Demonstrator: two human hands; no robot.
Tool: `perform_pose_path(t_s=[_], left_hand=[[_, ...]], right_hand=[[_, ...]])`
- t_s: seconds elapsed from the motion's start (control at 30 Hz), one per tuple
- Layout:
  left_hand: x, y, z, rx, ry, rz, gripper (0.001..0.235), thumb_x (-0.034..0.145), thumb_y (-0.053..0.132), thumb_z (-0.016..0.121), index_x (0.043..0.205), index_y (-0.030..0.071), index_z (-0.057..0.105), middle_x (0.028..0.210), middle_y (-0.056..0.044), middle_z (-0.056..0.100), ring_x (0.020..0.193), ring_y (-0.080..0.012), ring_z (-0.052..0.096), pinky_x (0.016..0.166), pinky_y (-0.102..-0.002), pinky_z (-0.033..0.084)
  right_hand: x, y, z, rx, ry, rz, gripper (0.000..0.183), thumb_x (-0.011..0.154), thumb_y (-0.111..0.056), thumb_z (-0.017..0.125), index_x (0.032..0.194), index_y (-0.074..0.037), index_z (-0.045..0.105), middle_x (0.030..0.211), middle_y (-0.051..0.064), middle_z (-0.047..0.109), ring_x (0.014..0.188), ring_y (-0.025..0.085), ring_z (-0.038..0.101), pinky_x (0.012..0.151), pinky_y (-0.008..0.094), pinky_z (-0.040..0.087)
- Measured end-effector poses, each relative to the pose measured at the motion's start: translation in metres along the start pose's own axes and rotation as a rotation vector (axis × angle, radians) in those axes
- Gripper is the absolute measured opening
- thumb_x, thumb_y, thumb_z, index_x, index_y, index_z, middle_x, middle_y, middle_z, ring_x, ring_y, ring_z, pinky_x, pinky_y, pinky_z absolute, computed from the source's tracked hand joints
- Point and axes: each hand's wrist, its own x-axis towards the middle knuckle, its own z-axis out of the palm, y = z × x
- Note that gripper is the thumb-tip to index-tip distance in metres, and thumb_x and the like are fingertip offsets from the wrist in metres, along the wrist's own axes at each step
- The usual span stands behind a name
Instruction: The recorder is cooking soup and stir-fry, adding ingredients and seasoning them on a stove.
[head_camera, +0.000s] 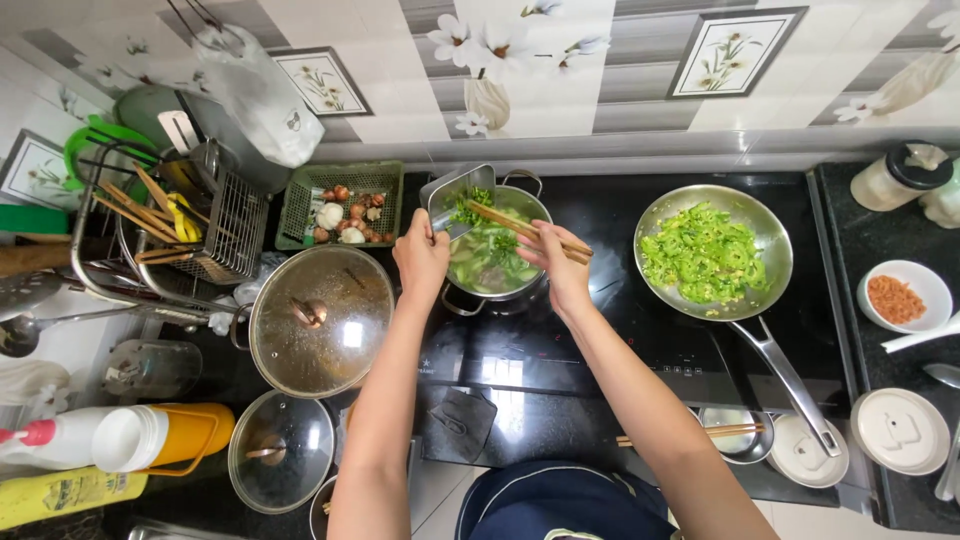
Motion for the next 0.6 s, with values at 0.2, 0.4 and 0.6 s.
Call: perform_pose_path(t_s=[0.2, 0.4, 0.6], left_hand=[[-0.004, 0.001, 0.010, 0.006, 0.020, 0.143, 0.014, 0.089, 0.006, 0.062, 0.095, 0.006, 0.049, 0.071, -0.021, 0.064, 0.071, -0.0467, 0.063, 0.064, -0.056, 0.049], [-0.014, -0.011, 0.023, 0.084, -0.025, 0.236, 0.019, 0.089, 0.006, 0.063, 0.106, 0.009, 0.054, 0.080, -0.023, 0.066, 0.074, -0.0464, 0.066, 0.063, -0.057, 0.051], [-0.010, -0.021, 0.023, 0.196, -0.028, 0.243, 0.019, 0.093, 0.008, 0.063, 0.109, 0.009, 0.053, 0.083, -0.023, 0.066, 0.071, -0.0473, 0.066, 0.063, -0.057, 0.053]], right_hand=[[-0.002, -0.006, 0.005, 0.112, 0.012, -0.074, 0.035, 0.103, -0.020, 0.060, 0.124, 0.007, 0.062, 0.121, 0.015, 0.069, 0.111, 0.027, 0.073, 0.084, 0.037, 0.065], [-0.010, -0.010, 0.006, -0.031, 0.006, -0.062, 0.036, 0.104, -0.020, 0.060, 0.125, 0.008, 0.064, 0.115, 0.019, 0.072, 0.106, 0.027, 0.074, 0.078, 0.036, 0.065], [-0.003, -0.007, -0.006, -0.108, 0.002, -0.026, 0.033, 0.104, -0.016, 0.060, 0.126, 0.007, 0.066, 0.113, 0.021, 0.072, 0.101, 0.026, 0.075, 0.077, 0.033, 0.065]])
